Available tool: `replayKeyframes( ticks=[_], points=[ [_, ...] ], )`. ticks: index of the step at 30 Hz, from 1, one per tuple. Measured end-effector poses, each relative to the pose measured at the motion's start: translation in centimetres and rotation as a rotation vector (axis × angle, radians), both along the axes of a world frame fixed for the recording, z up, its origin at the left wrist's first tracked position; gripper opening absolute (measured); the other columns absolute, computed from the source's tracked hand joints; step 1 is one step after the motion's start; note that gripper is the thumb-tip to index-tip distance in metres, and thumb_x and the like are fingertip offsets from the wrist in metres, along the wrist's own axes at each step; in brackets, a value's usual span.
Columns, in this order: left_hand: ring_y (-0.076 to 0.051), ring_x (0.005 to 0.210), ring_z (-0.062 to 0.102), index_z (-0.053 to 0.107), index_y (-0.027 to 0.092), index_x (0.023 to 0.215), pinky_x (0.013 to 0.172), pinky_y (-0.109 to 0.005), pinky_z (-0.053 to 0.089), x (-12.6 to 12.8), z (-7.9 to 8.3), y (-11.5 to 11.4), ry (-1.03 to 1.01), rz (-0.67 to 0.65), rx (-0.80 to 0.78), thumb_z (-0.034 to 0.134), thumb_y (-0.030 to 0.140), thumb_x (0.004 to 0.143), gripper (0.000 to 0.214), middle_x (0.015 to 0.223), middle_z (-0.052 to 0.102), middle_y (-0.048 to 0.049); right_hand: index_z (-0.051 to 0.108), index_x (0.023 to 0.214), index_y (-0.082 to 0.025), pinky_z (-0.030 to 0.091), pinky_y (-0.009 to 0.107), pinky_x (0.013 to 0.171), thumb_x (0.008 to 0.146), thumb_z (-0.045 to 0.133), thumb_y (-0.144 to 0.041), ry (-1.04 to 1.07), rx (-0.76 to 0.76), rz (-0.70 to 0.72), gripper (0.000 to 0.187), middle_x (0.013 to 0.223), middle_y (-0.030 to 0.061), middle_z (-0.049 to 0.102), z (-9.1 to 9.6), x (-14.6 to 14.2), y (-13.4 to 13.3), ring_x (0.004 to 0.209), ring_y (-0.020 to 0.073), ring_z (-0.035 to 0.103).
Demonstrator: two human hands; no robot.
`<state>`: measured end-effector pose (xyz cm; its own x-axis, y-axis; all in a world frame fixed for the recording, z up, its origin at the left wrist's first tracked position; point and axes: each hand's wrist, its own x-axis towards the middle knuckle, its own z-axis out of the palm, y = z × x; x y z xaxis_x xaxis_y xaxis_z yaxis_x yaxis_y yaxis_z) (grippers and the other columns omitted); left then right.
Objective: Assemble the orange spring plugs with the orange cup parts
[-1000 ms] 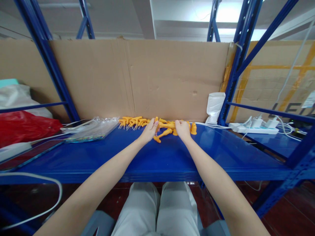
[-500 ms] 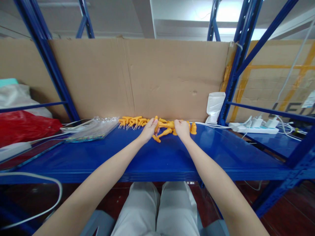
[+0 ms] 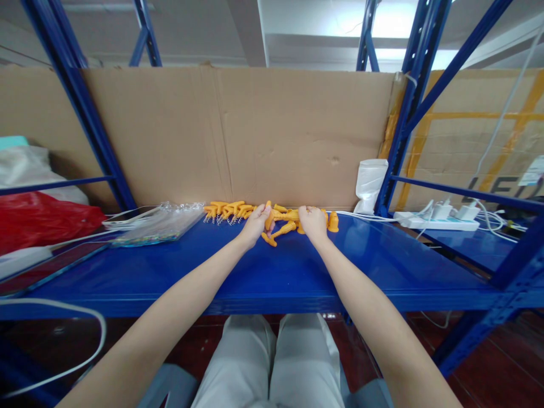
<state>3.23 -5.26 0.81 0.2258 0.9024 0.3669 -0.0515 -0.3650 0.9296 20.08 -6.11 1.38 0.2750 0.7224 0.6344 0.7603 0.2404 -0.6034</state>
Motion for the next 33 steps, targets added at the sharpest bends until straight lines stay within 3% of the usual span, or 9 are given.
replayKeyframes(
  ticks=[10,27,33],
  points=[
    [-0.008,0.028,0.039,0.04,0.023,0.078,0.035,-0.019,0.03,0.07,0.09,0.09,-0.031,-0.005,-0.085,0.049,0.065,0.092,0.045,0.042,0.046,0.0101,0.037,0.049,-0.026,0.032,0.027,0.054,0.082,0.037,-0.031,-0.039,-0.005,-0.027,0.034,0.046,0.0026,0.049,0.11,-0.17,-0.2,0.058,0.0196,0.054],
    [-0.01,0.028,0.039,0.042,0.021,0.078,0.035,-0.021,0.036,-0.11,0.81,-0.72,-0.028,-0.019,-0.258,0.042,0.052,0.099,0.037,0.044,0.045,0.0075,0.058,0.058,-0.021,0.034,0.028,0.06,0.089,0.039,-0.031,-0.216,0.021,-0.113,0.037,0.065,0.01,0.069,0.34,-0.5,-0.59,0.064,0.0204,0.062],
    [-0.01,0.028,0.039,0.044,0.021,0.08,0.034,-0.021,0.037,-0.22,0.89,-0.61,-0.044,-0.054,-0.323,0.042,0.051,0.099,0.035,0.043,0.045,0.0078,0.063,0.064,-0.019,0.031,0.028,0.058,0.089,0.039,-0.031,-0.283,0.061,-0.143,0.037,0.061,0.0086,0.066,0.38,-0.44,-0.87,0.058,0.0192,0.058]
  ],
)
